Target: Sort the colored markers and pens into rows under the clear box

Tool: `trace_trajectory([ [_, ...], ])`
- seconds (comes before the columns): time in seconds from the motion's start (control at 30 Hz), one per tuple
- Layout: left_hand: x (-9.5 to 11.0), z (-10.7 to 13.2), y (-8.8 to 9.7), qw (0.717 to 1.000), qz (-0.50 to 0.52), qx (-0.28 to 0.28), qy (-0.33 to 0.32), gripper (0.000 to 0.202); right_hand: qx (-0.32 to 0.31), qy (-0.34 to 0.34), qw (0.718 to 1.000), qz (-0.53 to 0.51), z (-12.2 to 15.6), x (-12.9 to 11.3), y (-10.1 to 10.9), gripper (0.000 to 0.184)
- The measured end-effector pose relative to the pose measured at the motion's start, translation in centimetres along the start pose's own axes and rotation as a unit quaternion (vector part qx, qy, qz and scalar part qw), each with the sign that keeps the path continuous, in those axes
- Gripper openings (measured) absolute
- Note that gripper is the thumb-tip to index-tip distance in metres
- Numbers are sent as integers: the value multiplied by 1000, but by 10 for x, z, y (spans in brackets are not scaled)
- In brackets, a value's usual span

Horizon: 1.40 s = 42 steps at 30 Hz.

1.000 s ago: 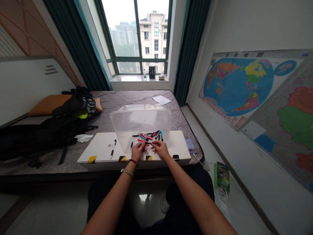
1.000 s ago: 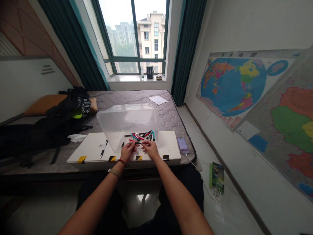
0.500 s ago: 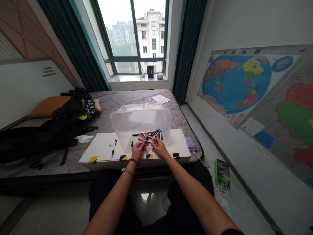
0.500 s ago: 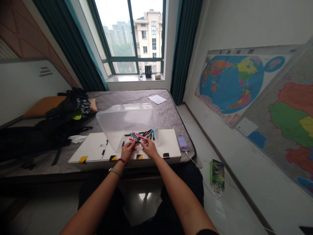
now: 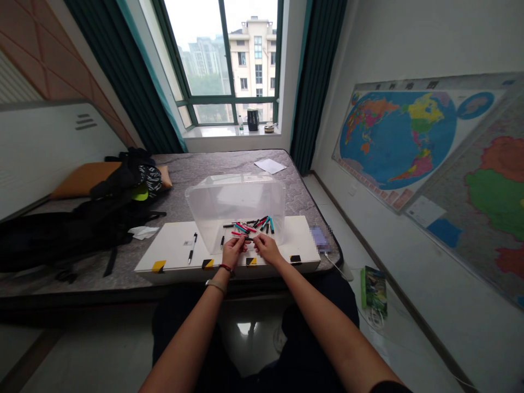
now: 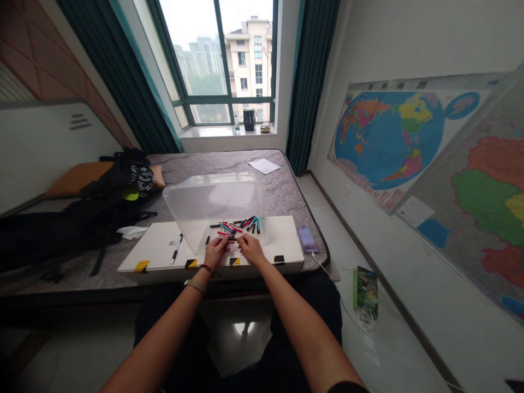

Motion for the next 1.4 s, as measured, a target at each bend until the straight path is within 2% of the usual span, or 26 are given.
trace_trajectory([
  [0.1, 1, 1, 0, 1000, -5, 3, -3, 45, -4, -1, 1000, 15, 0, -2, 0, 37],
  [0.37, 2, 1, 0, 1000, 1, 1, -4, 44, 8, 15, 1000, -14, 0, -3, 0, 20],
  [0.67, 4, 2, -2, 1000, -12, 11, -1, 46, 6, -2, 1000, 18, 2, -2, 1, 27],
  [1.0, 2, 0, -2, 1000, -4, 26, -5, 44, 8, 27, 1000, 12, 1, -3, 1, 18],
  [1.4, 0, -2, 2, 1000, -17, 10, 2, 49, 4, 28, 998, 54, 1, 0, 1, 21],
])
Point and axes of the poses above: each hand's wrist, its own z-axis away from the middle knuckle, its own y-axis out of the back of the hand, x = y × z, the point moved 3 cm from there along -z, towards the middle knuckle, and after that the axes turned 11 degrees about y, right-handed, at the moved point
